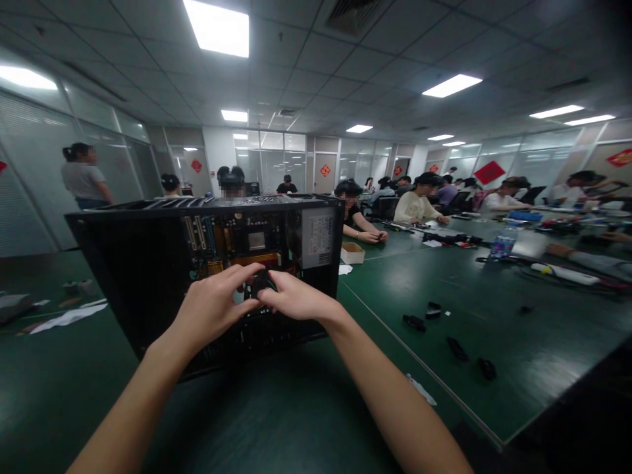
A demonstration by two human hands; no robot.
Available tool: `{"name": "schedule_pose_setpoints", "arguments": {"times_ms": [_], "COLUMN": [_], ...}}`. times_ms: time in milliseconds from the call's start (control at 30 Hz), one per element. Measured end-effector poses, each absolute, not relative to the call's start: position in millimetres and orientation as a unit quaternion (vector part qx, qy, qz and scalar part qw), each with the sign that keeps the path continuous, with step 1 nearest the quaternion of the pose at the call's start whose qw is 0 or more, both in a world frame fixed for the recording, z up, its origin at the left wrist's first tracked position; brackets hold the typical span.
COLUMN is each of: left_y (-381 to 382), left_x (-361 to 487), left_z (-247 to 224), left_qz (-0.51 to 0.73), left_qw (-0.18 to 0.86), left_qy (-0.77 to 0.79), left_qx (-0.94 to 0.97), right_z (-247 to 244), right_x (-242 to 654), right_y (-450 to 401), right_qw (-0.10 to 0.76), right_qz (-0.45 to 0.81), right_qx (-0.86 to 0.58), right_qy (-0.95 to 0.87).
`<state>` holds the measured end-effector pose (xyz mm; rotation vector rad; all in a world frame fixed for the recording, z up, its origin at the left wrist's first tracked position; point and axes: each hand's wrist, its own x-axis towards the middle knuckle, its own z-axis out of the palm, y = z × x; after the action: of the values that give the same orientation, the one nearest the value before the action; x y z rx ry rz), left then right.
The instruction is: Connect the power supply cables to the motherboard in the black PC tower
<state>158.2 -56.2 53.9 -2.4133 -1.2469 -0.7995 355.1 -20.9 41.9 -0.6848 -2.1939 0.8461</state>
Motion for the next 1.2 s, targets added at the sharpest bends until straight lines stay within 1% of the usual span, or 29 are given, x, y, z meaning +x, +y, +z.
{"name": "schedule_pose_setpoints", "arguments": {"times_ms": [200, 300, 367, 433, 600, 667, 733, 800, 867, 933, 1000, 1033, 1100, 1200], "left_y": [-48.4, -45.3, -43.8, -43.1, -42.9, -42.0, -40.0, -37.4, -34.8, -32.7, -31.2, -30.6, -29.3, -26.6], "left_x": [156.8, 162.7, 167.6, 172.0, 176.0, 174.2, 170.6, 166.1, 161.9, 159.6, 159.8, 160.6, 162.7, 164.3], "left_z": [46.6, 42.8, 40.4, 38.1, 32.0, 29.4, 26.7, 24.2, 22.1, 20.6, 19.4, 18.9, 17.5, 14.6], "left_qz": [-0.312, -0.351, -0.358, -0.354, -0.370, -0.382, -0.396, -0.408, -0.419, -0.427, -0.430, -0.425, -0.404, -0.357], "left_qw": [0.216, 0.291, 0.347, 0.380, 0.408, 0.417, 0.420, 0.406, 0.369, 0.324, 0.296, 0.288, 0.282, 0.274], "left_qy": [-0.418, -0.389, -0.369, -0.358, -0.350, -0.347, -0.347, -0.360, -0.385, -0.407, -0.422, -0.429, -0.446, -0.476], "left_qx": [-0.825, -0.800, -0.784, -0.776, -0.758, -0.748, -0.740, -0.734, -0.735, -0.739, -0.742, -0.743, -0.748, -0.756], "right_z": [43.0, 42.1, 40.5, 38.2, 30.0, 27.4, 26.9, 29.0, 32.6, 35.3, 35.0, 33.5, 28.7, 20.6], "right_x": [347.9, 346.7, 344.9, 342.1, 334.7, 334.5, 337.7, 344.2, 351.5, 356.2, 356.3, 354.7, 350.2, 345.0], "right_y": [-22.2, -19.5, -17.1, -14.5, -7.3, -4.8, -3.5, -3.9, -5.6, -7.5, -8.3, -8.0, -5.7, 0.3], "right_qw": [0.387, 0.425, 0.449, 0.462, 0.462, 0.474, 0.493, 0.513, 0.515, 0.473, 0.407, 0.378, 0.341, 0.292], "right_qz": [0.317, 0.348, 0.366, 0.377, 0.398, 0.404, 0.400, 0.346, 0.211, 0.037, -0.088, -0.121, -0.145, -0.124], "right_qx": [-0.269, -0.274, -0.289, -0.293, -0.244, -0.222, -0.234, -0.266, -0.284, -0.284, -0.290, -0.301, -0.338, -0.400], "right_qy": [-0.823, -0.789, -0.762, -0.747, -0.754, -0.750, -0.736, -0.739, -0.781, -0.833, -0.862, -0.867, -0.865, -0.860]}}
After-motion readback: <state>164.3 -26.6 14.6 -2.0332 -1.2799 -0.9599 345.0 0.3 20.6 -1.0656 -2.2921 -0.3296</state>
